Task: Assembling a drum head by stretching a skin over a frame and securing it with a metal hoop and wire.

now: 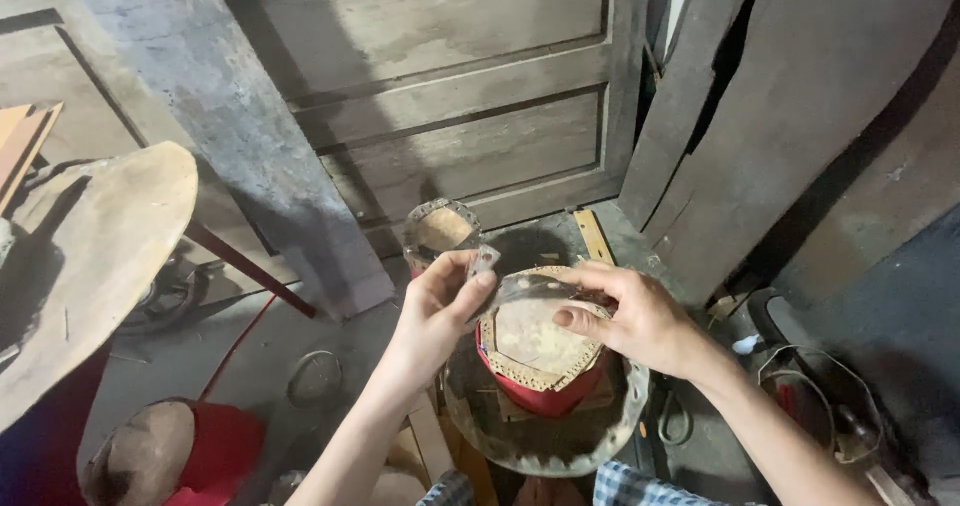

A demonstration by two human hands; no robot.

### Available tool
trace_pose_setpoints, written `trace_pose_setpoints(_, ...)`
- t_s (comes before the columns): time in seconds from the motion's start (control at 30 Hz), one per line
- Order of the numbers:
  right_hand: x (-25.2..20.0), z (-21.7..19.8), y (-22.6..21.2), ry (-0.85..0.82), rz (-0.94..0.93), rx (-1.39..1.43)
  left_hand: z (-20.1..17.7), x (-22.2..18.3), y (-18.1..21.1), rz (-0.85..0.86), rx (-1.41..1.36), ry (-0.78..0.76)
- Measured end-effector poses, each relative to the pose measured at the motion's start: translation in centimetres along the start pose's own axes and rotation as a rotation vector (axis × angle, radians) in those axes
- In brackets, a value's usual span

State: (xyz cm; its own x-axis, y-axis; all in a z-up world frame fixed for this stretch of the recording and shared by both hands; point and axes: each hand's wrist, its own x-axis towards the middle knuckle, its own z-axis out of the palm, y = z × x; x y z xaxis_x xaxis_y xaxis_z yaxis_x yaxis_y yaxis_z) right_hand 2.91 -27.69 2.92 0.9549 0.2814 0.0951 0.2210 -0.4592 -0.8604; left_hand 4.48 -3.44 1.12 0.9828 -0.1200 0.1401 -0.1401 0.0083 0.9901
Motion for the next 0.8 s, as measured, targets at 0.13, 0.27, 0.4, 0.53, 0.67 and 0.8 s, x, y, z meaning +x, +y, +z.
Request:
trace_pose_setpoints(0.13,-0.2,-0.2,0.1,0.046,0.004,-0.075,-0.3,1.7,-2.6,-0.022,0.047,0.08)
trace_pose_setpoints(0.27,0.2,-0.9,6.7,0.149,0.05,0.156,-1.1,0.6,-1.9,-0.168,0.111,0.141)
trace_pose_setpoints(0.4,-0.8,-0.8,9.0,0.134,0.138,0.207,-2.7,0.1,-3.9,-0.271,0.289,0.111)
trace_pose_setpoints(0.53,-1.5,0.1,13.5,0.176,0.287,0.156,-3.6,0.1,-7.1,-0.353,0.434,0.02)
trace_pose_setpoints(0.67,-2.2,1.1,17.3,0.211,0.282,0.213,-3.2,0.2,-7.0,-0.368,0.476,-0.022)
trace_pose_setpoints(0.8,-1.8,0.9,20.8,0.276,0.338,0.183,-3.3,1.0,-7.2,-0.333,0.486,0.035)
